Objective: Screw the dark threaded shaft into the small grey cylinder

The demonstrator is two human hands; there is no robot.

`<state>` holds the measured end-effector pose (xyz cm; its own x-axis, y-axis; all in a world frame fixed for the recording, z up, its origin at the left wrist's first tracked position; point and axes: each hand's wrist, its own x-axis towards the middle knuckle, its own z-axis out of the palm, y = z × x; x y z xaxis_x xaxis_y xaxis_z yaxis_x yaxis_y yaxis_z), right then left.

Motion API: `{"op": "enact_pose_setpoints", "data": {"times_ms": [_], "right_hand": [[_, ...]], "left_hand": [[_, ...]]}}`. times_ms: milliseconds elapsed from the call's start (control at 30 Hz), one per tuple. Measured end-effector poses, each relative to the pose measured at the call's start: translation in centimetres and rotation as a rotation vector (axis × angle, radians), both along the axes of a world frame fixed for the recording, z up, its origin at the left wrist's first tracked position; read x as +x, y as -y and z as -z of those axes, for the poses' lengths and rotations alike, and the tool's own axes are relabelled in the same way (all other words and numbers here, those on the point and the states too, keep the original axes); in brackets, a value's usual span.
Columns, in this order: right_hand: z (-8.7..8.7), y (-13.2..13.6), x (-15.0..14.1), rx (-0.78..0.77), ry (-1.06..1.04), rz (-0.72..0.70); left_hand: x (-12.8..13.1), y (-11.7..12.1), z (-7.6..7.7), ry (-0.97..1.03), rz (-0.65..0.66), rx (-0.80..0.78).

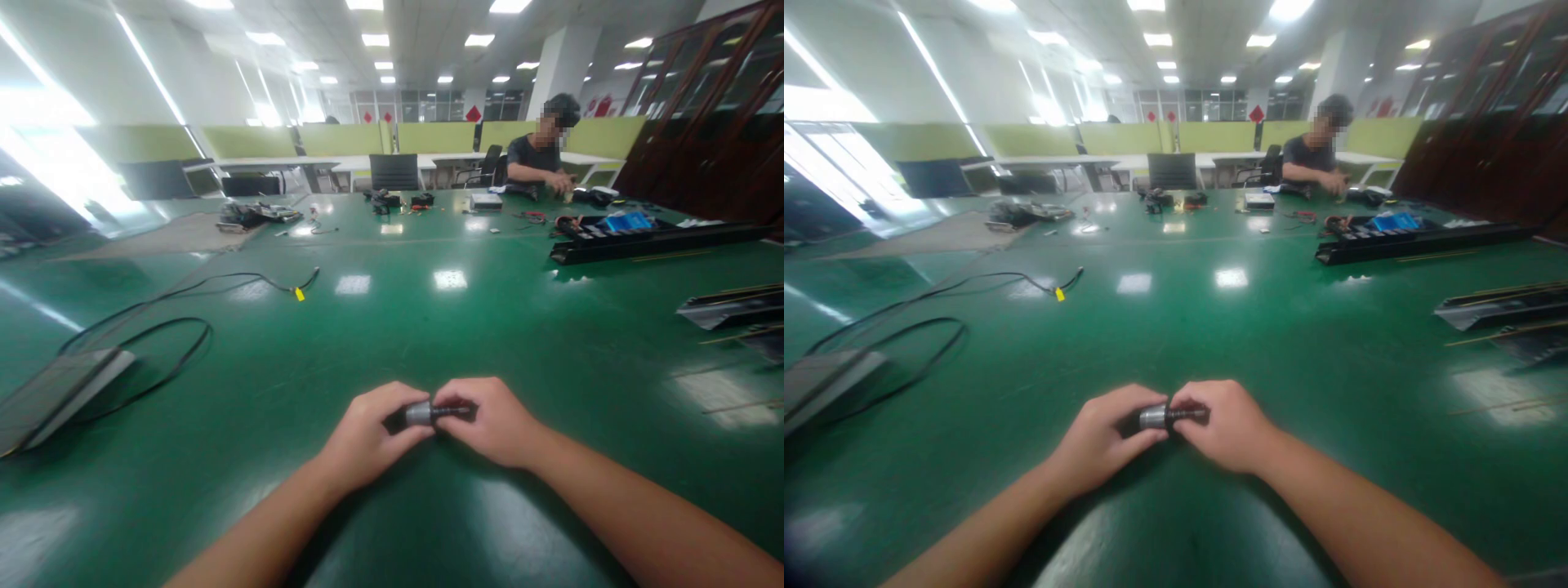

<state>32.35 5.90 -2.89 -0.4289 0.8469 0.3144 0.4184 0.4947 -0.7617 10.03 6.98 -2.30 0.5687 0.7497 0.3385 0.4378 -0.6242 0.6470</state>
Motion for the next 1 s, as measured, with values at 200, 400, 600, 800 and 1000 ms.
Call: {"op": "enact_pose_setpoints", "data": {"times_ms": [200, 400, 600, 800, 1000], "right_hand": [[0.14, -0.02, 0.09, 0.023, 0.027, -0.008], [0.09, 0.07, 0.05, 0.02, 0.032, -0.008], [-0.02, 0.04, 0.07, 0.027, 0.041, -0.018], [0.05, -0.02, 0.05, 0.033, 0.054, -0.03], [0.05, -0.1, 0.14, 0.024, 0.066, -0.037]], "left_hand": [[0.01, 0.1, -0.1, -0.003, -0.008, -0.023], [0.09, 0.28, -0.21, -0.014, -0.026, -0.044], [0.22, 0.42, -0.29, -0.039, -0.042, -0.052], [0.25, 0.53, -0.27, -0.072, -0.045, -0.049], [0.25, 0.7, -0.52, -0.146, -0.103, 0.037]]}}
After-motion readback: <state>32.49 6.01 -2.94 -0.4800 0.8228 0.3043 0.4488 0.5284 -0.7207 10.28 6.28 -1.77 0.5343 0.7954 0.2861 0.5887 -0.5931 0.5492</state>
